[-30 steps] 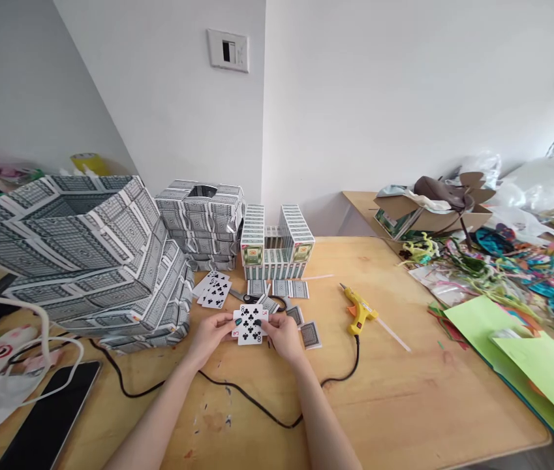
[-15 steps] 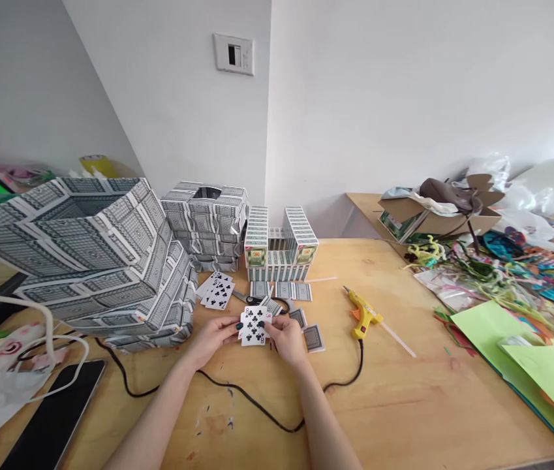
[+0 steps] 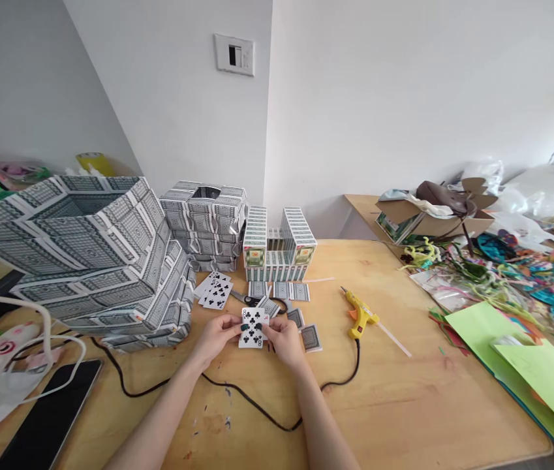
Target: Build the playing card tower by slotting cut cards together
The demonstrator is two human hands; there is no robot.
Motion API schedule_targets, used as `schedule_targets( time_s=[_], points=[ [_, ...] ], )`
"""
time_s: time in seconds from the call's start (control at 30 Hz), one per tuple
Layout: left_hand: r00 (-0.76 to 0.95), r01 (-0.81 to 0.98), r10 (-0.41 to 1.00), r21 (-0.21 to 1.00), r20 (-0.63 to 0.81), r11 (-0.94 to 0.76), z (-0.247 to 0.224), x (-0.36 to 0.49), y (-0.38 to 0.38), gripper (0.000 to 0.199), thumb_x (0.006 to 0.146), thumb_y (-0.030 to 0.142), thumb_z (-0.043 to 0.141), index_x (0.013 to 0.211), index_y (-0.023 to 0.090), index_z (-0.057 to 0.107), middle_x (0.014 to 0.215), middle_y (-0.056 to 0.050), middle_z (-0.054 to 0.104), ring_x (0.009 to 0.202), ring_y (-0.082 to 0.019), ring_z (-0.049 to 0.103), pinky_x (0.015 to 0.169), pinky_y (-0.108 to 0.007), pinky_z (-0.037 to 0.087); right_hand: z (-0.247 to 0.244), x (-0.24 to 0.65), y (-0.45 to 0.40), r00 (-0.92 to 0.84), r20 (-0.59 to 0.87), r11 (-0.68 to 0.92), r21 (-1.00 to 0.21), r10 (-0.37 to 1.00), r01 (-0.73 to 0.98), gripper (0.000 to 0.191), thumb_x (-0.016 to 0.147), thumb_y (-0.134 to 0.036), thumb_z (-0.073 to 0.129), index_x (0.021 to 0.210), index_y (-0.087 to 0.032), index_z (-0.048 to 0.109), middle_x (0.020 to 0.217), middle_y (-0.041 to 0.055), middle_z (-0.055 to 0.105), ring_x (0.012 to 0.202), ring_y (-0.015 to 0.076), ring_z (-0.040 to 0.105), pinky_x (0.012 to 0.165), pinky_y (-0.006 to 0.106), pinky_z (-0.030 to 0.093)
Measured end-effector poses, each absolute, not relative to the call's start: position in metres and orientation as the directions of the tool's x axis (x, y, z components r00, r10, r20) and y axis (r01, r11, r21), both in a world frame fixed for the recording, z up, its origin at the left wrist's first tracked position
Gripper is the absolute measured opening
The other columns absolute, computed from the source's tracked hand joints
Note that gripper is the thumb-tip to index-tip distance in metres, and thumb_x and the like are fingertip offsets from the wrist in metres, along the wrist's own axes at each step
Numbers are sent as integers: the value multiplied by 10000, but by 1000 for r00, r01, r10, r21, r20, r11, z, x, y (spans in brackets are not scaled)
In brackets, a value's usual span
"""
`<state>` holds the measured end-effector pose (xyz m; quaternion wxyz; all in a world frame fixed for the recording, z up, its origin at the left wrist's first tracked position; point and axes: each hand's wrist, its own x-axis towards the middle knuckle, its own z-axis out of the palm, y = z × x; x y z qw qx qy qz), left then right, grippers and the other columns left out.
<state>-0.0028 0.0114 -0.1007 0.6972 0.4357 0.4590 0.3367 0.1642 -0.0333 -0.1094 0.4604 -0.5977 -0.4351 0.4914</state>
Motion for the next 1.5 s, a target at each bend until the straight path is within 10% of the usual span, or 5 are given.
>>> schedule_targets(
  time_s=[0.53, 1.07, 1.5],
  points=[
    [250, -69, 897, 918, -364, 391, -95, 4, 9, 206, 510, 248, 689, 562, 150, 515, 566, 21, 582, 538, -128, 560, 557, -270, 482, -110, 165, -32, 99, -182, -185, -983, 978, 22, 363, 620, -498, 633, 582, -150, 536, 387, -56, 433, 330, 59, 321, 345, 201, 236],
    [94, 495, 981, 847, 170, -194, -113, 12, -11, 220, 809, 346, 347, 642, 204, 359, 512, 46, 404, 472, -111, 411, 470, -211, 265, -110, 152, -33, 125, -168, -165, -986, 978, -34, 343, 612, -472, 641, 558, -160, 508, 411, -61, 430, 350, 60, 326, 359, 198, 229],
    [177, 438, 954, 849, 243, -297, -107, 8, -11, 308, 831, 339, 318, 564, 200, 252, 470, 61, 273, 427, -78, 297, 438, -200, 219, -111, 152, -39, 105, -162, -150, -982, 981, -110, 316, 621, -441, 662, 594, -156, 530, 400, -72, 415, 345, 54, 313, 349, 191, 214]
  ],
)
